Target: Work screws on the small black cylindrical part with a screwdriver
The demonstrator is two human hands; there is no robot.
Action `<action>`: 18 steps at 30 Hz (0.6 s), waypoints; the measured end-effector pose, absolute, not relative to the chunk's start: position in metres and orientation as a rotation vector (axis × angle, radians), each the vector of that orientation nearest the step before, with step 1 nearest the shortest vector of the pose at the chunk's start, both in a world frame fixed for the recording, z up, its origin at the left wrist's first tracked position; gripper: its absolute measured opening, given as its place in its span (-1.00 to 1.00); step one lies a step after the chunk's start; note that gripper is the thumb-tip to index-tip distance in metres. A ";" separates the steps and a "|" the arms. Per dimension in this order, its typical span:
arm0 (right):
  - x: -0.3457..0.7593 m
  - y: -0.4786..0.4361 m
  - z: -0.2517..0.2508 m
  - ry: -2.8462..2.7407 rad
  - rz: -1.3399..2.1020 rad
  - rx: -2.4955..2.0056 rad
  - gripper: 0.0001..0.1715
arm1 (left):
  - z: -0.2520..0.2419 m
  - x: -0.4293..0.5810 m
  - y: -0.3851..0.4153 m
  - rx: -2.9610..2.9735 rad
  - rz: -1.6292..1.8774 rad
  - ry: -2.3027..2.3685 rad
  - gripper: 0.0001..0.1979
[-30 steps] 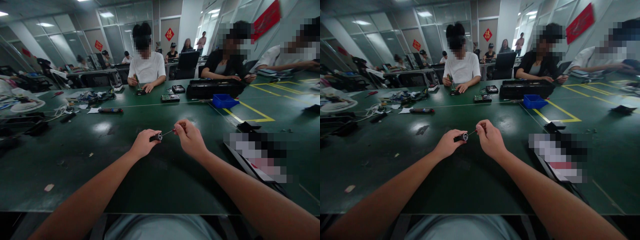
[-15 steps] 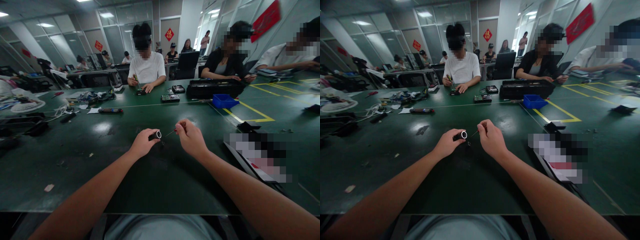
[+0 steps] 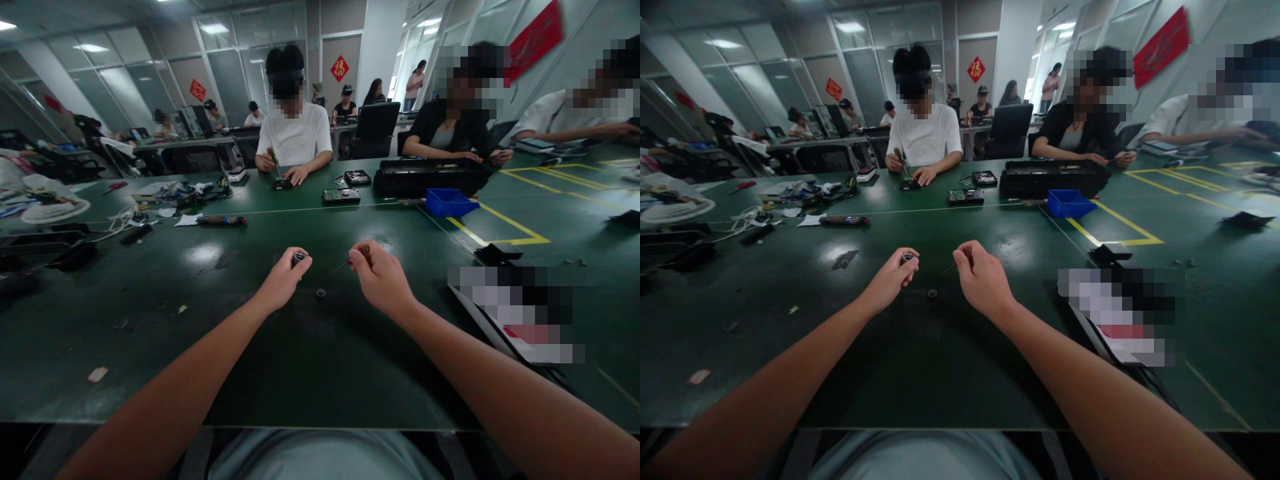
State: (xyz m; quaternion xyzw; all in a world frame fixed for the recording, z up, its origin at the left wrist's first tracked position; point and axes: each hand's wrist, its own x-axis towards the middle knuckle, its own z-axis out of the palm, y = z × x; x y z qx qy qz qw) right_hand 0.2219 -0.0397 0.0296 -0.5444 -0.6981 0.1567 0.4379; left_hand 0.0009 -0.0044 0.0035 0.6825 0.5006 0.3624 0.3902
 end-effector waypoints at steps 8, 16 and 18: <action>0.221 -0.039 0.028 -1.734 0.378 -1.364 -0.77 | 0.017 0.007 -0.020 2.418 0.414 1.277 -0.73; 0.221 -0.040 0.028 -1.763 0.388 -1.355 -0.76 | 0.010 0.009 -0.021 2.695 0.107 1.248 -0.68; 0.221 -0.040 0.029 -1.767 0.392 -1.355 -0.75 | 0.009 0.009 -0.020 2.685 0.117 1.246 -0.73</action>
